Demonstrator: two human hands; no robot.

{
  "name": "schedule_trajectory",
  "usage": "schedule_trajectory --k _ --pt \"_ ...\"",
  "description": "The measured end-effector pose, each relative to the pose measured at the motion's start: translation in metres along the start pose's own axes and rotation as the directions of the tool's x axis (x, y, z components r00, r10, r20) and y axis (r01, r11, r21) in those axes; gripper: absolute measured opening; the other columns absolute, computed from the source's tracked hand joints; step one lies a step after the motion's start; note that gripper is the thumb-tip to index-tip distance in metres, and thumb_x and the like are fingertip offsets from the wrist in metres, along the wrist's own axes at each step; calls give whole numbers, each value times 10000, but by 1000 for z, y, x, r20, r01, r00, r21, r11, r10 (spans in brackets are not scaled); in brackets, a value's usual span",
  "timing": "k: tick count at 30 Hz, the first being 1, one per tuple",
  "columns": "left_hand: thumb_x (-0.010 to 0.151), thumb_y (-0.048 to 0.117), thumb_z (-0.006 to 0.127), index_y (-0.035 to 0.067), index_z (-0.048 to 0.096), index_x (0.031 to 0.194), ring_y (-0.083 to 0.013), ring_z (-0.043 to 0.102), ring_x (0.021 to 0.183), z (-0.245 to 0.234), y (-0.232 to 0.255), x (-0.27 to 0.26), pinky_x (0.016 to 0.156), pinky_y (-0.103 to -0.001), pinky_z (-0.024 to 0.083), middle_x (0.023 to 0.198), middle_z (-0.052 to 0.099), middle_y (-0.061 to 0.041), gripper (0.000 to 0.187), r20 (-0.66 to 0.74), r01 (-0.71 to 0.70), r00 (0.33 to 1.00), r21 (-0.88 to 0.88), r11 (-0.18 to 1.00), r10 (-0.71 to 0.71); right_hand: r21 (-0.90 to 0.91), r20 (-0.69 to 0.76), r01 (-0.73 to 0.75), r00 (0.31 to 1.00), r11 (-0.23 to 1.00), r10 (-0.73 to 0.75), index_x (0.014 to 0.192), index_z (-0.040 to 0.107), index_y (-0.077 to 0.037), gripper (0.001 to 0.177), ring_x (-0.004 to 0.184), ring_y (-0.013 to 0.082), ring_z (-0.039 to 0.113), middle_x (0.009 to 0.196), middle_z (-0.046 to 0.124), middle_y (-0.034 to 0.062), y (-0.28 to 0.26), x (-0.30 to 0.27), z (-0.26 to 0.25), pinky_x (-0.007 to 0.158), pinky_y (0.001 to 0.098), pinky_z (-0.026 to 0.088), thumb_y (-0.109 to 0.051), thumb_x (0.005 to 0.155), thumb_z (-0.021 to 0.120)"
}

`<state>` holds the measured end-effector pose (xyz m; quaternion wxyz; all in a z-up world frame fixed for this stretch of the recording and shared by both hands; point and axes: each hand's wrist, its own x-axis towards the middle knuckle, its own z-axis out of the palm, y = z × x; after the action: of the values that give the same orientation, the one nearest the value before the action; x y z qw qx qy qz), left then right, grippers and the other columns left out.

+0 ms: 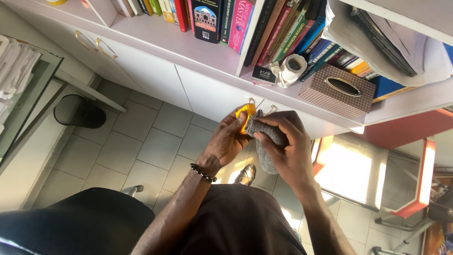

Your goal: The recorder uses a grey cloth to wipe down various small items including a measuring tape, a floppy disk, and some cards in a home office setting.

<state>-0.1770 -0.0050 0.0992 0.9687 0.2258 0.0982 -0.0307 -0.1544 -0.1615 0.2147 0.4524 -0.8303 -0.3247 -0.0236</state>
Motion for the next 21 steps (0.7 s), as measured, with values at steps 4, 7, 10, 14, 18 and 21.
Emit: schedule_trajectory --k 4,7,10,14,18,21 --pt "1064 241 630 43 620 1387 -160 668 1042 -15 -13 1 934 -312 587 1178 706 -72 379 96 42 995 -51 998 -37 -20 -68 3 998 1000 -5 1172 688 -35 284 1011 207 706 1146 672 100 -3 0 7 830 329 612 -107 913 782" --pt "1022 172 637 69 593 1375 -149 670 1099 -13 -14 1 989 -305 574 1221 691 -58 370 152 82 985 3 997 -82 -13 -99 -122 988 992 120 1165 693 -53 255 951 191 708 1138 652 105 6 6 10 725 300 627 -118 933 777" --pt "1024 182 626 33 586 1357 -142 687 1129 -10 -8 2 1024 -295 593 1237 679 -69 367 150 80 986 -38 996 -73 16 -95 -68 993 998 69 1174 686 -61 251 980 186 724 1150 648 102 11 7 14 771 279 652 -128 946 769" --pt "1048 212 636 -1 580 1368 -175 672 1100 -22 -10 6 986 -309 588 1233 674 -110 389 75 23 997 -90 996 -16 -6 -24 -36 999 999 36 1167 695 -75 255 974 199 715 1138 654 101 2 -4 13 776 281 642 -125 928 766" --pt "1019 226 647 3 574 1369 -173 660 1104 -9 -7 -1 997 -290 576 1213 671 -114 421 79 38 996 28 999 -40 -64 -101 -81 992 995 74 1125 697 -90 215 913 194 703 1112 652 102 26 -6 20 713 297 669 -149 937 782" --pt "998 236 646 10 556 1337 -161 662 1156 -1 -9 -3 1045 -309 590 1220 661 -77 417 142 49 988 32 998 -53 -69 -125 -55 991 996 46 1183 675 -72 239 929 189 701 1125 622 121 11 13 7 707 320 649 -145 968 748"
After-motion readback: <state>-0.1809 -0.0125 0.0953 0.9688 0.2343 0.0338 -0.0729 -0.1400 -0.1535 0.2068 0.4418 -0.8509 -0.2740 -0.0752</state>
